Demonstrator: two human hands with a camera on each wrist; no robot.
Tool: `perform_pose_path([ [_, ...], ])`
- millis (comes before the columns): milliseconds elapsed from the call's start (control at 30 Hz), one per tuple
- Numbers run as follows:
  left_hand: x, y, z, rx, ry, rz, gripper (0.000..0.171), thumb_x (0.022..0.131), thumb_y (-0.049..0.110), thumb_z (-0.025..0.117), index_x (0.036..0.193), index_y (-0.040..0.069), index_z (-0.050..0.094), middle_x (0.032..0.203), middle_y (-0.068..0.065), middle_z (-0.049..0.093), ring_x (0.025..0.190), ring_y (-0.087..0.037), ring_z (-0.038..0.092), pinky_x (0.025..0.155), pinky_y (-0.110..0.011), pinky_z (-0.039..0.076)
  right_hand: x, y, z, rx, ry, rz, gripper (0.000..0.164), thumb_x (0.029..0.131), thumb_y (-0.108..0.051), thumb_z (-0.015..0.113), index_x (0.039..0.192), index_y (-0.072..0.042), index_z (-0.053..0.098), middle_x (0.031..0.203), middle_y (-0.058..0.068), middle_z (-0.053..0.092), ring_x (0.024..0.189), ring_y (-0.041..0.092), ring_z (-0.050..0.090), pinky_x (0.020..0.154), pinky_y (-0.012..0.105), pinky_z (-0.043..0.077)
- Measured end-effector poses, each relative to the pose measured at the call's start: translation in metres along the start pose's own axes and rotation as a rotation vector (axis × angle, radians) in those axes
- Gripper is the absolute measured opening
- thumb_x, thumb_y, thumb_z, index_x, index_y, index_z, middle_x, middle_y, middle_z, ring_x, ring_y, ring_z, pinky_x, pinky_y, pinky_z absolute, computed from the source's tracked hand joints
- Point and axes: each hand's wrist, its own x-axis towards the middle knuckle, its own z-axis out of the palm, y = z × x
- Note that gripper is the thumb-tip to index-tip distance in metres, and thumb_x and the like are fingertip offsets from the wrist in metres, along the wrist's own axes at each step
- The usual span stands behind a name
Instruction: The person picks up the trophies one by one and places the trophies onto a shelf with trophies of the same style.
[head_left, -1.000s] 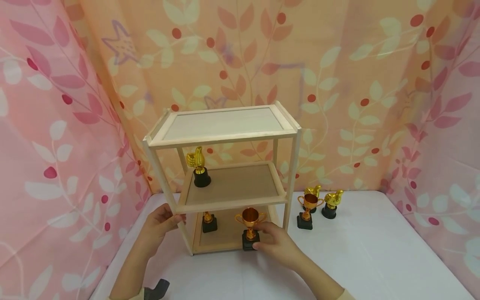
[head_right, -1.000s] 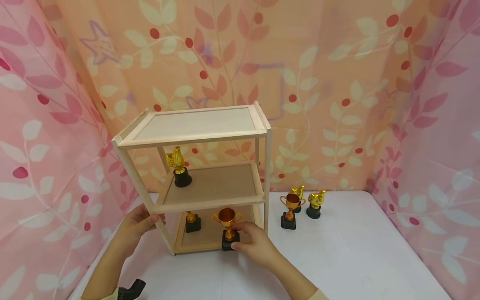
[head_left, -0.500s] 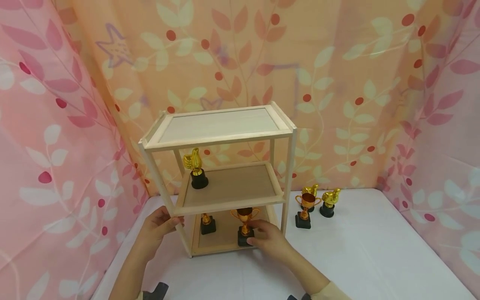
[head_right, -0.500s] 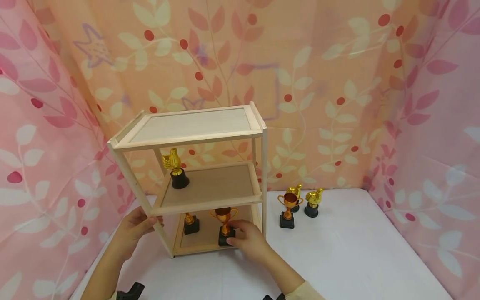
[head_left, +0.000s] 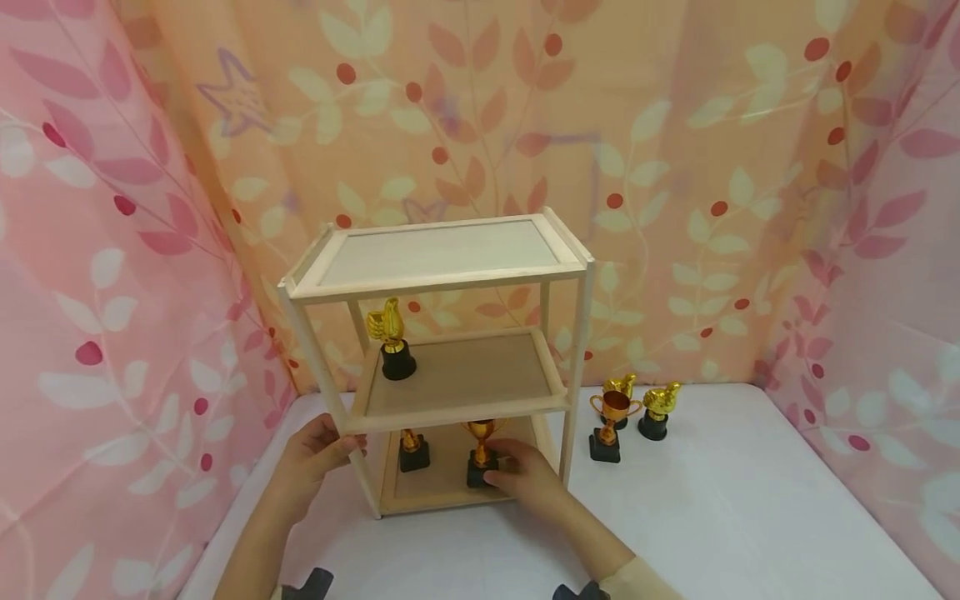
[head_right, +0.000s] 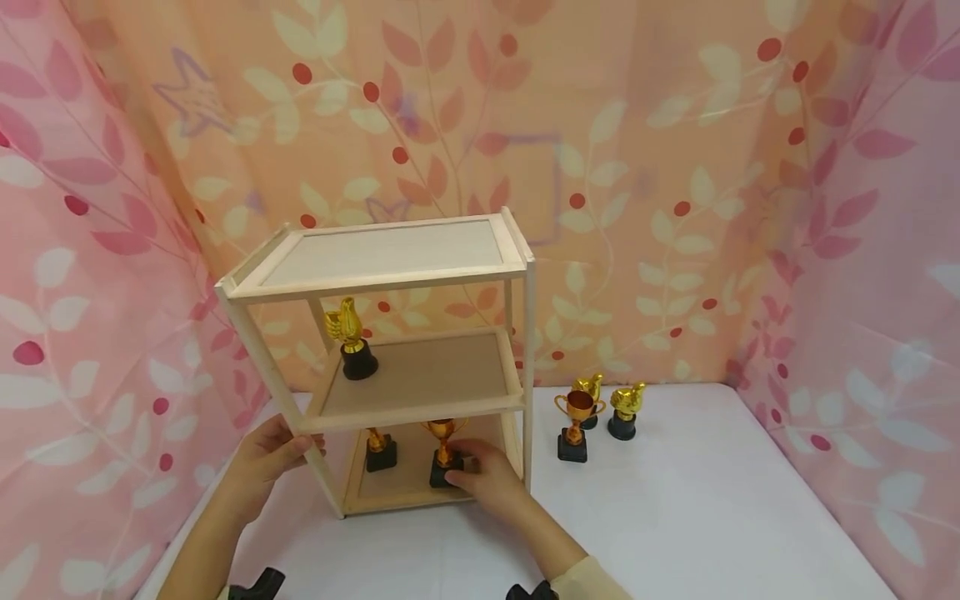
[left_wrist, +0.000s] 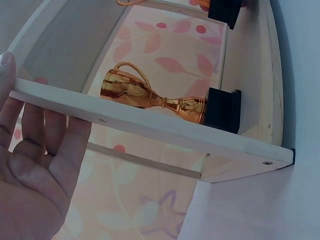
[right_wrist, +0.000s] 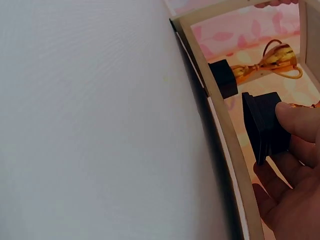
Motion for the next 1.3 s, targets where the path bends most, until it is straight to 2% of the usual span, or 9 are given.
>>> perform_pose_path([
  [200,0.001,0.0,0.0,0.01,0.011,-0.003,0.01,0.101,0.003,0.062,0.109,0.005,0.059,0.097,-0.001,0.074,0.093,-0.016,0.073,0.084,-0.029,0.06,0.006,0.004,0.002,-0.025,0.04,-0.002,0.048,0.091,-0.026,0.077,0.134,-0.011,0.064,0.131,0.009,0.068,0.121,0.031,0.062,0.103,0.051,0.05],
  [400,0.001,0.001,0.0,0.016,0.007,-0.009,0.01,0.101,0.003,0.062,0.11,0.004,0.059,0.098,-0.002,0.074,0.094,-0.017,0.073,0.086,-0.03,0.059,0.011,0.002,0.002,-0.031,0.04,0.04,0.048,0.091,-0.026,0.078,0.134,-0.011,0.064,0.132,0.008,0.067,0.121,0.029,0.061,0.104,0.051,0.048],
  [600,0.003,0.0,0.0,0.006,0.002,0.005,0.01,0.1,0.003,0.063,0.11,0.004,0.06,0.098,-0.003,0.074,0.094,-0.016,0.073,0.086,-0.029,0.059,0.019,0.003,0.002,-0.044,0.042,0.031,0.046,0.091,-0.025,0.077,0.133,-0.012,0.064,0.133,0.006,0.067,0.118,0.026,0.062,0.102,0.049,0.049],
  [833,0.002,-0.002,-0.001,-0.002,0.006,-0.004,0.009,0.1,0.002,0.063,0.108,0.004,0.059,0.097,-0.002,0.074,0.093,-0.015,0.073,0.085,-0.029,0.059,0.024,0.006,0.005,-0.017,0.028,0.01,0.045,0.091,-0.021,0.078,0.133,-0.012,0.064,0.134,0.009,0.065,0.123,0.031,0.061,0.105,0.053,0.047],
  [1300,0.003,-0.002,-0.001,0.02,0.018,-0.017,0.009,0.099,0.003,0.065,0.105,0.004,0.058,0.096,0.003,0.074,0.091,-0.013,0.072,0.085,-0.028,0.06,0.035,0.01,0.01,-0.06,0.019,0.037,0.042,0.091,-0.022,0.078,0.131,-0.016,0.065,0.136,0.006,0.064,0.132,0.031,0.055,0.111,0.055,0.042],
])
